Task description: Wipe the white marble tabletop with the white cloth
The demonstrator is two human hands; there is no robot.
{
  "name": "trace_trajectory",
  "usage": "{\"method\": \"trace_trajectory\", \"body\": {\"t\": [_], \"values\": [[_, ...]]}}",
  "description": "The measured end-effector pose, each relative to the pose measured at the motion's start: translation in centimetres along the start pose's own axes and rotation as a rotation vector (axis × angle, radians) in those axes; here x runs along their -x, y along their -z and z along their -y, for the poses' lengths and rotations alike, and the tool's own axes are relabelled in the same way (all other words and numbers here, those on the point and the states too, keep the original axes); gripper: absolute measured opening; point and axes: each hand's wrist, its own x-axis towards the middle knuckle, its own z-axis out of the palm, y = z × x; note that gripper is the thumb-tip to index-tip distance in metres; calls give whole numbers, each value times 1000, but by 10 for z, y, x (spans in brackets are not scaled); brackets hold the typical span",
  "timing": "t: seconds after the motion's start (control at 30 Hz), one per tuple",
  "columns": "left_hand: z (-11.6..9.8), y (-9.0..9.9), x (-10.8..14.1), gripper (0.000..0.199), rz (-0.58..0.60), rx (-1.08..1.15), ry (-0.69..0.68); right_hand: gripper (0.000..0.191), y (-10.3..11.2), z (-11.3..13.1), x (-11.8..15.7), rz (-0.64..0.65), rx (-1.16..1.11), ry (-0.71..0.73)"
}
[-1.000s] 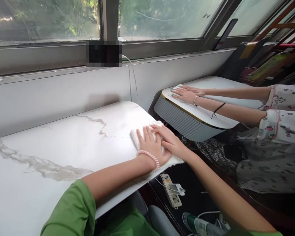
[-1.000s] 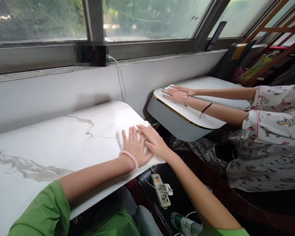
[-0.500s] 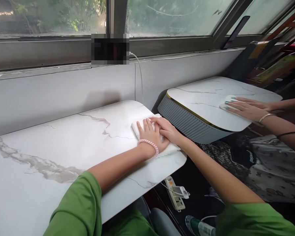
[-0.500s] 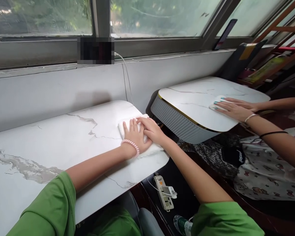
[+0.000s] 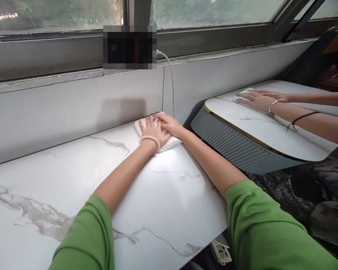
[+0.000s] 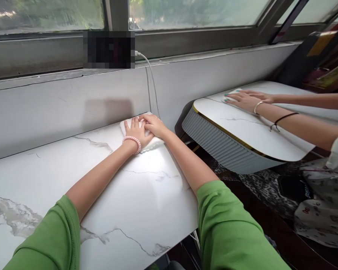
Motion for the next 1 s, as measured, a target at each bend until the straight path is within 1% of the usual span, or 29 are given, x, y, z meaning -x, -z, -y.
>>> {"method": "trace_trajectory", "body": {"t": [0.1,0.2,0.4,0.5,0.6,0.7,0.83,1.0], "values": [[6,0,-15,71,-21,-16,3,43,-2,-7,-15,-15,0,-11],[9,-3,-21,71,-45,-24,11,43,-2,-10,-19,-14,2,-12],[11,-8,-22,69,-87,-31,0,43,-2,-8,-16,11,33,-21],[11,-6,-15,69,-79,-41,-1,46,-2,-1,-11,12,65,-47],[5,-3,3,71,-44,-44,-6,49,-1,13,4,24,73,-62],[-6,-2,31,72,-37,-46,-3,50,2,29,29,46,52,-21],[-29,-6,77,72,-78,-54,-16,46,9,51,77,74,18,46],[-59,-10,133,73,-99,-42,-94,39,23,81,143,72,25,32]]}}
